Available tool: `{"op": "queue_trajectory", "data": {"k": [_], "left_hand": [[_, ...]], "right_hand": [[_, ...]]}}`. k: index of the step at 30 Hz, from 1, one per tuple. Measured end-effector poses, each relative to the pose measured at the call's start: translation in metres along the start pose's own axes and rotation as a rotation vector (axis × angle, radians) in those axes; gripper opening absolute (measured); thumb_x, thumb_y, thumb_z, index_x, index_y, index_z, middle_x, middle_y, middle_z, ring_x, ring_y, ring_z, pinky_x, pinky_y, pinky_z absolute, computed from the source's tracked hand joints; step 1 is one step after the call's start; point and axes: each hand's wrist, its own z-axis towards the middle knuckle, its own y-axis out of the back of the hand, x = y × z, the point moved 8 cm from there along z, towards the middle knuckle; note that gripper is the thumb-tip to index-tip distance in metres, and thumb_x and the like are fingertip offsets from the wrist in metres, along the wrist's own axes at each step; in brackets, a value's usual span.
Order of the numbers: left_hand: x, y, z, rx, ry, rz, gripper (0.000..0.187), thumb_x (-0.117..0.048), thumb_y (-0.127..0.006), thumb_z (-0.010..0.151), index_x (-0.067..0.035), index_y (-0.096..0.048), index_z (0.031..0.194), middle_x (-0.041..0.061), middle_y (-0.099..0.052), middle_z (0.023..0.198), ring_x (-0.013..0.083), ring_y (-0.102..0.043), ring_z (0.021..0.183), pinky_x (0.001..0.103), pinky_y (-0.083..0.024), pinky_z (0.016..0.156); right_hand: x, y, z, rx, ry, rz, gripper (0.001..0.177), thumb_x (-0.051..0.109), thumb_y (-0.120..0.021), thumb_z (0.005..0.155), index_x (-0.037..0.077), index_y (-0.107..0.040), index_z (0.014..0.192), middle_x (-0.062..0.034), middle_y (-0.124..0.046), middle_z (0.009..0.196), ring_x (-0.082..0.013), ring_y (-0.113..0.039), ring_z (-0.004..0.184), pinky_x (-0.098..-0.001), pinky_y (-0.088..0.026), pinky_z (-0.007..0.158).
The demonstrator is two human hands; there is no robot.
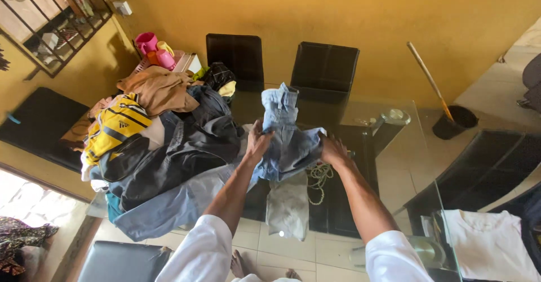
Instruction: Fold a pair of blue jeans and a pair of yellow pants on a glass table and place them into a suitcase.
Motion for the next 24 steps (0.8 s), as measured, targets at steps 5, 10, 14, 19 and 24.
{"op": "queue_trajectory", "data": {"k": [5, 10, 14, 19, 24], "left_hand": [[0.043, -0.050, -0.067, 0.007, 0.157, 0.148, 0.052, 0.002, -0.072, 0.080, -0.003, -0.059, 0.130, 0.011, -0.066, 0.119, 0.0175, -0.060, 0.107, 0.033, -0.051, 0.089], [0.035, -0.098, -0.130, 0.517, 0.308, 0.072, 0.067, 0.000, -0.072, 0.076, -0.010, -0.056, 0.140, 0.006, -0.061, 0.138, 0.0155, -0.055, 0.129, 0.034, -0.049, 0.101], [0.075, -0.039, -0.130, 0.365, 0.210, 0.457, 0.061, -0.020, -0.073, 0.080, -0.013, -0.064, 0.140, 0.013, -0.064, 0.145, 0.0294, -0.059, 0.137, 0.043, -0.051, 0.108], [0.065, 0.037, -0.171, 0.144, 0.331, 1.280, 0.081, -0.048, -0.078, 0.082, -0.022, -0.044, 0.151, 0.009, -0.025, 0.167, 0.0381, -0.022, 0.152, 0.063, -0.024, 0.117], [0.094, 0.029, -0.256, 0.355, 0.545, 1.195, 0.076, -0.073, -0.059, 0.086, -0.031, -0.051, 0.148, 0.008, -0.040, 0.160, 0.0360, -0.029, 0.150, 0.056, -0.028, 0.124]], "right_hand": [[-0.006, -0.005, -0.039, 0.294, -0.235, 0.477, 0.083, 0.039, -0.084, 0.076, 0.019, -0.050, 0.149, -0.0104, -0.063, 0.140, -0.0287, -0.059, 0.128, -0.0399, -0.047, 0.107], [-0.030, -0.055, -0.075, 0.196, -0.476, 0.963, 0.060, 0.031, -0.086, 0.078, 0.001, -0.070, 0.127, -0.0072, -0.076, 0.117, -0.0207, -0.068, 0.109, -0.0368, -0.051, 0.095], [-0.054, -0.057, -0.093, -0.043, -0.611, 1.181, 0.051, 0.017, -0.085, 0.075, -0.004, -0.071, 0.119, -0.0108, -0.075, 0.112, -0.0220, -0.070, 0.098, -0.0388, -0.055, 0.087], [-0.029, -0.012, -0.106, -0.058, -0.605, 1.274, 0.045, 0.013, -0.081, 0.075, 0.001, -0.070, 0.116, -0.0070, -0.075, 0.108, -0.0175, -0.069, 0.097, -0.0360, -0.055, 0.088], [-0.033, 0.001, -0.123, -0.072, -0.585, 1.233, 0.041, 0.013, -0.080, 0.079, -0.004, -0.070, 0.116, -0.0094, -0.074, 0.108, -0.0185, -0.069, 0.098, -0.0353, -0.055, 0.087]]}}
